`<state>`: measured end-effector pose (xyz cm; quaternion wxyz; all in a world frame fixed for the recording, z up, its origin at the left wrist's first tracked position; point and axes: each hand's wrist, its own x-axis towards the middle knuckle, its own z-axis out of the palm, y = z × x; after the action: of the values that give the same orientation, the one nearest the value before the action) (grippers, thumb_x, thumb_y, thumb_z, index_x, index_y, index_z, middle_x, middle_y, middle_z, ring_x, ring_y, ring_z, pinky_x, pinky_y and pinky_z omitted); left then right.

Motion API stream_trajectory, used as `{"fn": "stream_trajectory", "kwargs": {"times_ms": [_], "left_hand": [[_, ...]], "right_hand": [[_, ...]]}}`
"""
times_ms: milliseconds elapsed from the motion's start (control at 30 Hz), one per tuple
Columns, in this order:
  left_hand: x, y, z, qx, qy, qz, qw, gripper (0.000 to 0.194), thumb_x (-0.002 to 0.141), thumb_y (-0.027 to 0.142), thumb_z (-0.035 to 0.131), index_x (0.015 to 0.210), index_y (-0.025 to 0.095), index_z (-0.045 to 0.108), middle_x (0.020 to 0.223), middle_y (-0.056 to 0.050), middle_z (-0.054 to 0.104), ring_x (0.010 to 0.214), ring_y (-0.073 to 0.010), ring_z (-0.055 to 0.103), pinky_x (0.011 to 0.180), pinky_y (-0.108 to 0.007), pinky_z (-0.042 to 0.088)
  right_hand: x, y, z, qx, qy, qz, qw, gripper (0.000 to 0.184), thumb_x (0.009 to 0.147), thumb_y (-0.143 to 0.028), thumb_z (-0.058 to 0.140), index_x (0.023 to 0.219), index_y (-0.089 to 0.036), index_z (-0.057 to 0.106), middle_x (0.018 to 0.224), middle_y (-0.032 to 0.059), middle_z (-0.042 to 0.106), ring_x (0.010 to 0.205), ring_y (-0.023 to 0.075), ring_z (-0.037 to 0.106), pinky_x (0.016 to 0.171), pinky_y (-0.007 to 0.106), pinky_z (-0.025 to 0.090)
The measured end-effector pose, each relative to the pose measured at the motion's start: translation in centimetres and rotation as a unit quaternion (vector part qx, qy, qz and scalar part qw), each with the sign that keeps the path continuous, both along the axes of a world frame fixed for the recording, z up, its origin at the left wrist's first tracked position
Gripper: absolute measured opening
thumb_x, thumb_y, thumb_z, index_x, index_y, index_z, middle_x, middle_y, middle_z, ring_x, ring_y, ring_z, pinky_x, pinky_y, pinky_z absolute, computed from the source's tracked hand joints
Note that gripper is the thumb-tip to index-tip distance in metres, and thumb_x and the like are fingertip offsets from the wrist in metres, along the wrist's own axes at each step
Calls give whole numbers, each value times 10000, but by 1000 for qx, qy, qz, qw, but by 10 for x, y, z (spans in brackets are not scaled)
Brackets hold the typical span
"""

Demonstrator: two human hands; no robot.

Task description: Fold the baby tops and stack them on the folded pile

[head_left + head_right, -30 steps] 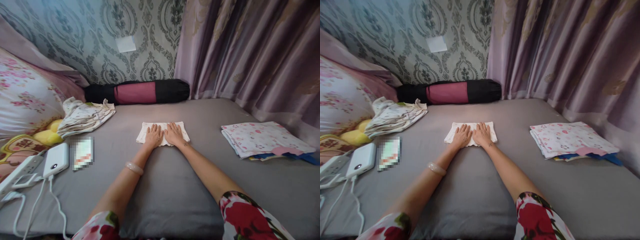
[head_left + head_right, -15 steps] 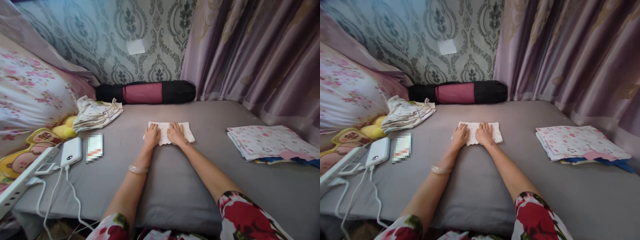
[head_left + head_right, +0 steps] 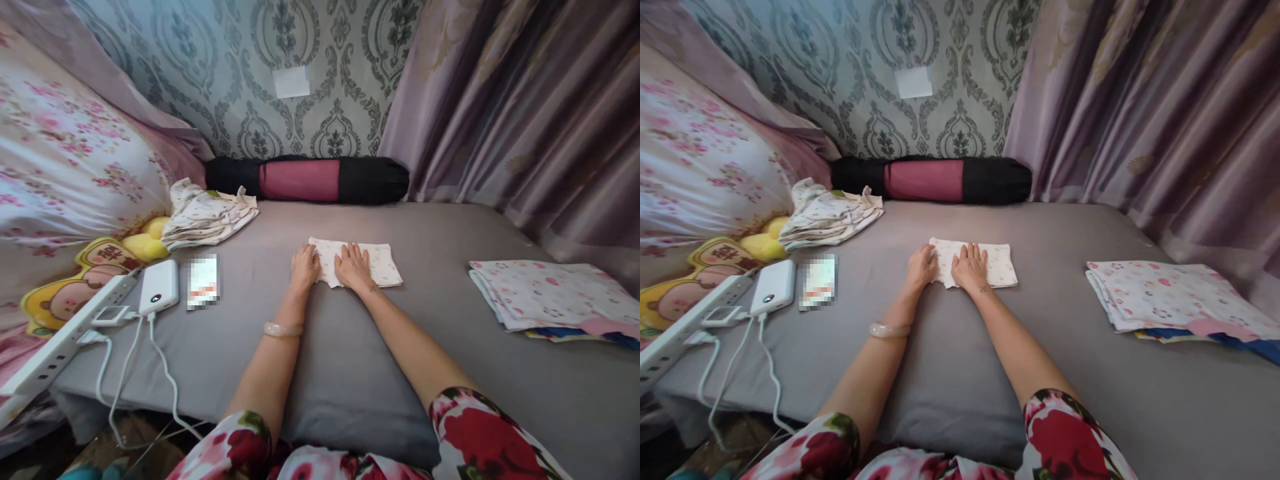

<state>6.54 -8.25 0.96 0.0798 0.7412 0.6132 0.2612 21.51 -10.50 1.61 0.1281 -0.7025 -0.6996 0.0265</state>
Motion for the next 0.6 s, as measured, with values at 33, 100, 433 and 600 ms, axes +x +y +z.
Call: {"fn": "stream_trajectory", "kwargs": {"times_ms": [33, 100, 433, 600], "left_hand": [[-2, 1, -1, 1, -3, 2, 1000, 325, 912, 171, 435, 1213, 185, 558, 1284, -94, 604, 1201, -200, 545, 1024, -343, 419], [-4, 3, -2, 0, -7, 4, 1000, 315, 910, 163, 436, 1193, 181, 572, 1262, -96, 613, 1182, -199, 555, 1007, -337, 427], [-8, 1, 5, -15, -20, 29, 999, 269, 922, 177, 418, 1096, 185, 623, 1191, -86, 646, 1139, -196, 571, 976, -319, 428], [-11, 3, 4, -18, -18, 36, 999, 269, 918, 173, 409, 1052, 179, 641, 1128, -90, 662, 1090, -195, 587, 949, -315, 443]], "right_hand": [[0, 0, 0, -2, 0, 0, 1000, 565, 976, -357, 271, 1443, -63, 387, 1525, 174, 349, 1421, 299, 245, 1145, 516, 122], [0, 1, 2, -10, 2, -1, 1000, 567, 977, -358, 268, 1444, -57, 384, 1527, 174, 345, 1423, 300, 240, 1148, 516, 120], [-30, 9, 12, -7, 32, 25, 999, 548, 974, -317, 267, 1444, -55, 373, 1536, 171, 328, 1434, 285, 226, 1150, 521, 131], [-38, 11, 0, 10, 18, 22, 1000, 552, 978, -328, 263, 1440, -53, 388, 1524, 172, 354, 1425, 286, 244, 1147, 521, 104]]}}
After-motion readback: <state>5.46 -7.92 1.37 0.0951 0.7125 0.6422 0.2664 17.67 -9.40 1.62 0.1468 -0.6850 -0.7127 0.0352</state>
